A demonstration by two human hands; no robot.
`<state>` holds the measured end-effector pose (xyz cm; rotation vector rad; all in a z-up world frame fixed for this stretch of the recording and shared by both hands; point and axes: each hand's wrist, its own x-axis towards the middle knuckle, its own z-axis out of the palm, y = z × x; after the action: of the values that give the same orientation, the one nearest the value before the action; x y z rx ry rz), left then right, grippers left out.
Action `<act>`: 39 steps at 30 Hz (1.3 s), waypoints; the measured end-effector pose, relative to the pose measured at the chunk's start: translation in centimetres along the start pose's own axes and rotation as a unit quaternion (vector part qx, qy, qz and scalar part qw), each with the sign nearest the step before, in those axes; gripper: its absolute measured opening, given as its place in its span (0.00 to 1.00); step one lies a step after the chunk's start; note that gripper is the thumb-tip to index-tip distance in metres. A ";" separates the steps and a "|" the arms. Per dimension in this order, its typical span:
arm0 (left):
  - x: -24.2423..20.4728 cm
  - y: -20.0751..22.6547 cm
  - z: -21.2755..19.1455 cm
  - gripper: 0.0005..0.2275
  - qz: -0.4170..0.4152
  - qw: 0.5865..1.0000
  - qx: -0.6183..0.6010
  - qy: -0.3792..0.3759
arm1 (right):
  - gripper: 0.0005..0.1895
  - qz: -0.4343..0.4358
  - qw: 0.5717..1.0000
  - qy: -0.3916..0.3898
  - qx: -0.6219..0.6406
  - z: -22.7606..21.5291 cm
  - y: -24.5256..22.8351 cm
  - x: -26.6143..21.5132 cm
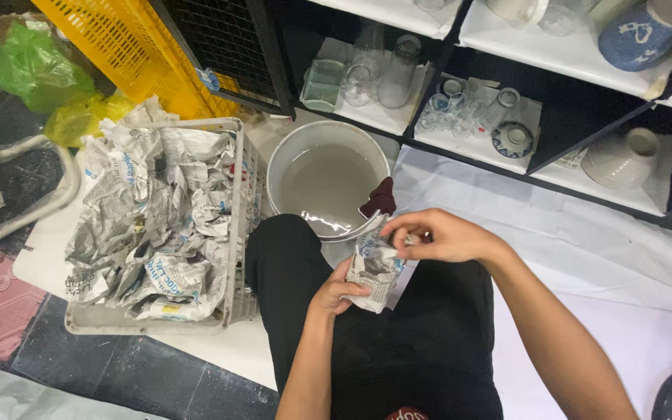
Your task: The person unwraps small ceramic items from newspaper, washes them in a bucket of water, and places them on a shelf. The items include a small blue cup, a brown cup, and a white mug.
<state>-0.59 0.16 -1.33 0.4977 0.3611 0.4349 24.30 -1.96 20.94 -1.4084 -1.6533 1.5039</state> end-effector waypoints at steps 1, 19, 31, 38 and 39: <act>-0.1 0.1 0.0 0.40 0.001 1.000 -0.006 -0.011 | 0.24 0.000 1.000 0.006 0.021 -0.1 0.6 -0.3; 0.1 0.9 1.0 0.38 0.010 1.000 -0.011 -0.024 | 0.11 -0.080 0.992 0.069 0.062 0.6 6.4 -4.2; 0.5 1.0 1.4 0.34 0.057 0.997 -0.007 0.049 | 0.15 -0.144 0.957 0.244 -0.061 3.9 6.7 -2.3; 2.6 -0.2 2.6 0.36 0.147 0.964 0.117 0.187 | 0.41 -0.080 0.930 0.345 0.100 13.3 11.0 1.6; 2.5 -0.5 2.4 0.37 0.159 0.961 0.126 0.188 | 0.46 -0.092 0.923 0.357 0.111 14.3 11.6 2.0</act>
<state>2.72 0.10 -0.18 0.7274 0.7138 0.8061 15.25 -7.69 5.85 -1.3955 -1.0835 0.8727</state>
